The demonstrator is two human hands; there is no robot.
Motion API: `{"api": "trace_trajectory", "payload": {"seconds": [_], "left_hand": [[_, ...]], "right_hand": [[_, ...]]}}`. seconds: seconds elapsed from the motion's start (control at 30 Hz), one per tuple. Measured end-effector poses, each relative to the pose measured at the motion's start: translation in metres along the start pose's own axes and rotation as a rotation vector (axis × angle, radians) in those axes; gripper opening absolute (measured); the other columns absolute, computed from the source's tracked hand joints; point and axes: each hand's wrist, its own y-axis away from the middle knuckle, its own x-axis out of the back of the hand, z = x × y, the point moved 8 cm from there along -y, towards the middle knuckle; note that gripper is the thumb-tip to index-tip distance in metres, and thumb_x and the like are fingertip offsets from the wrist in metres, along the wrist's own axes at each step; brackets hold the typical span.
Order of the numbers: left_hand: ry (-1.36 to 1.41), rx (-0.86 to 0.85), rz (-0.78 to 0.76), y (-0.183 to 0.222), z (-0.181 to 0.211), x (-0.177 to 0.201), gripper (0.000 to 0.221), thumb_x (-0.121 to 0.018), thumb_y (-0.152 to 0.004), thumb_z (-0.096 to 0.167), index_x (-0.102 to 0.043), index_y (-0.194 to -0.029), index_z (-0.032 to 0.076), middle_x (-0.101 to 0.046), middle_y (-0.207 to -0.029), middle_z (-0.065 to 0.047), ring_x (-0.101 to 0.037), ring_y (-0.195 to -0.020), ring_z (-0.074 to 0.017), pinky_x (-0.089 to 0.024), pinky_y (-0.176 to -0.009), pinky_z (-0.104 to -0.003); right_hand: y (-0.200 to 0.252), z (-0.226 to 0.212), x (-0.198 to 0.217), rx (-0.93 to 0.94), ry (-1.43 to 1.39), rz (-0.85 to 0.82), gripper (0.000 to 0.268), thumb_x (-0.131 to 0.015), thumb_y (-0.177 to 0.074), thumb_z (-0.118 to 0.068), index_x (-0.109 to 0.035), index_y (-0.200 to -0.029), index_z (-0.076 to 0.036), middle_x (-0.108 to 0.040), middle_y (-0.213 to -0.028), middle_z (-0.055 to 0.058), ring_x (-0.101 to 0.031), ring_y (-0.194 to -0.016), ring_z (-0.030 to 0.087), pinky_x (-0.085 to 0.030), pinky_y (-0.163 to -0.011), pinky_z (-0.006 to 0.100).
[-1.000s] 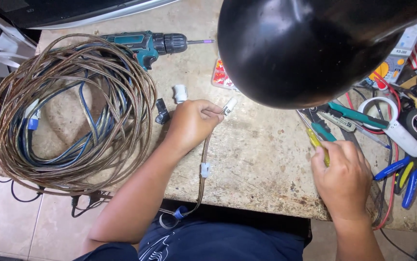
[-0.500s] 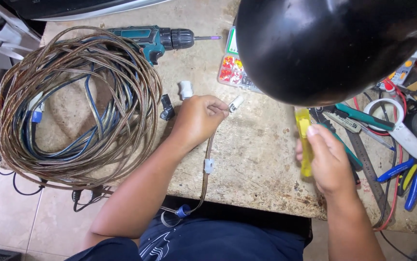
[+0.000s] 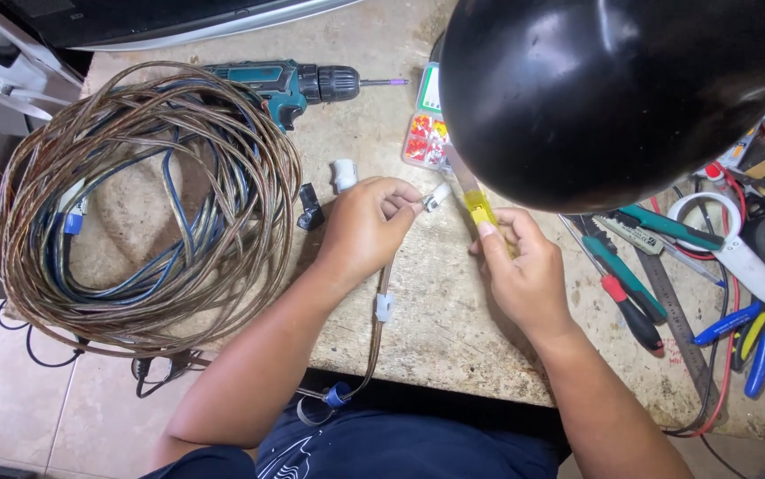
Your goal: Stripping wire insulation, crimping connectors, and securing wires with a screwdriver to finish a cable assembly.
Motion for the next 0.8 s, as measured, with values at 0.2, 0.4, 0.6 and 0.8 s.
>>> {"api": "trace_trajectory", "payload": {"seconds": [0.2,0.4,0.6,0.8], "left_hand": [[0.348,0.014,-0.032,-0.002,-0.008,-0.015,0.022,-0.073,-0.085,0.011,-0.076,-0.105,0.005,-0.075,-0.088,-0.006,-0.069,-0.076,-0.006,-0.06,-0.069,-0.022],[0.451,-0.008,-0.05,0.003,0.005,-0.013,0.019,-0.07,-0.088,0.01,-0.075,-0.105,0.003,-0.07,-0.086,-0.003,-0.065,-0.077,-0.0043,-0.06,-0.068,-0.021],[0.401,-0.133,0.057,0.01,0.018,-0.004,0.01,-0.067,-0.088,0.003,-0.074,-0.096,0.002,-0.07,-0.078,-0.006,-0.072,-0.068,-0.0114,-0.061,-0.058,-0.025],[0.249,-0.3,0.24,0.018,0.024,0.003,0.003,-0.073,-0.085,0.001,-0.074,-0.088,0.003,-0.068,-0.076,-0.006,-0.074,-0.066,-0.0176,-0.06,-0.054,-0.025]], "right_hand": [[0.009,-0.025,0.005,0.255,0.207,0.116,0.019,-0.07,-0.099,-0.011,-0.074,-0.116,-0.004,-0.076,-0.082,0.013,-0.073,-0.07,0.03,-0.057,-0.062,0.04],[0.024,-0.046,-0.003,0.576,0.43,0.15,0.02,-0.075,-0.095,-0.01,-0.077,-0.115,-0.005,-0.075,-0.092,0.01,-0.074,-0.078,0.029,-0.059,-0.066,0.039],[0.025,-0.045,-0.001,0.589,0.438,0.149,0.022,-0.075,-0.095,-0.01,-0.078,-0.116,-0.006,-0.075,-0.093,0.01,-0.073,-0.078,0.029,-0.059,-0.066,0.039],[0.025,-0.04,-0.005,0.581,0.474,0.127,0.025,-0.072,-0.096,-0.011,-0.077,-0.12,-0.005,-0.076,-0.091,0.011,-0.074,-0.077,0.029,-0.058,-0.064,0.039]]}}
